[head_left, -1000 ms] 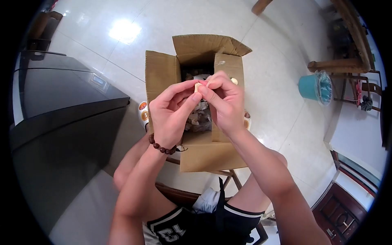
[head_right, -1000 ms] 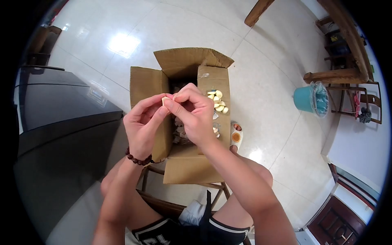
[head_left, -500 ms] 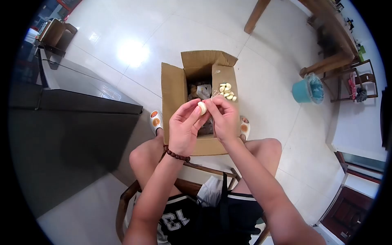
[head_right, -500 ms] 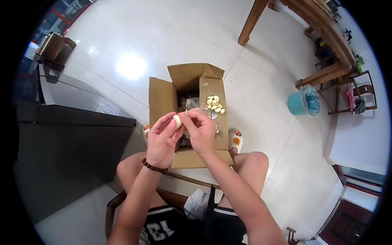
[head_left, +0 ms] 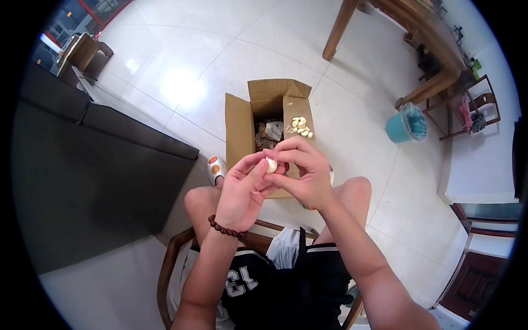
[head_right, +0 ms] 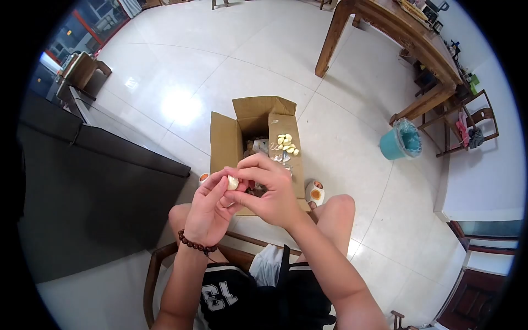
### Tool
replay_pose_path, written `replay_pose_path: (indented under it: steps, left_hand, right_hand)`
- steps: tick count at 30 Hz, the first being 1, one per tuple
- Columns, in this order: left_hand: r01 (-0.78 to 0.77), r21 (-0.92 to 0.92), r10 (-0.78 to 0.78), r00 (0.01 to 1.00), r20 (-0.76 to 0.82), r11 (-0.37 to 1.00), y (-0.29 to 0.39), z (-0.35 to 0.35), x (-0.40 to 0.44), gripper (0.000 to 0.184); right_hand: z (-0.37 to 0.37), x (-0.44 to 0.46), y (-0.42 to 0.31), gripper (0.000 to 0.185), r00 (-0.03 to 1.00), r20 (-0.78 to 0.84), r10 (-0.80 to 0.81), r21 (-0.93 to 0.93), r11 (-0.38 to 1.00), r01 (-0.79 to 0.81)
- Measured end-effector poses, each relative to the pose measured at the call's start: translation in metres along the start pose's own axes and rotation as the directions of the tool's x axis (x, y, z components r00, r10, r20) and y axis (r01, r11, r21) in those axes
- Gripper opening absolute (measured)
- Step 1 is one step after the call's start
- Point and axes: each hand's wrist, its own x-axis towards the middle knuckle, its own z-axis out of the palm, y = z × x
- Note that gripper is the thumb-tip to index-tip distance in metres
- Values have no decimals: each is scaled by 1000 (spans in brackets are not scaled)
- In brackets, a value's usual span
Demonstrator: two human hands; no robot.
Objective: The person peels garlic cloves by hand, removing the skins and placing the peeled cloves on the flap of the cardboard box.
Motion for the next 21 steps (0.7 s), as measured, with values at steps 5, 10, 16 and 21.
replay_pose_path:
  steps: [5,10,16,21]
  left_hand:
    - [58,-115,-51,997,65,992,-17,3,-26,21]
    - [-15,-91,6,996,-89,996,-20,12,-21,22]
    - [-72,24,75,979,-191,997,-29,-48,26,24]
    - [-74,235,109,984,-142,969,-46,-99,67,26]
  right_hand:
    - [-1,-1,-25,3,994,0,-114,-158,981,112]
    - [4,0,-16,8,996,-65,56,-92,994,-62]
    - [-26,6,71,21,951,-11,309,-416,864,-286]
    - [-27,-10,157,26,877,79,474,-630,705,-325]
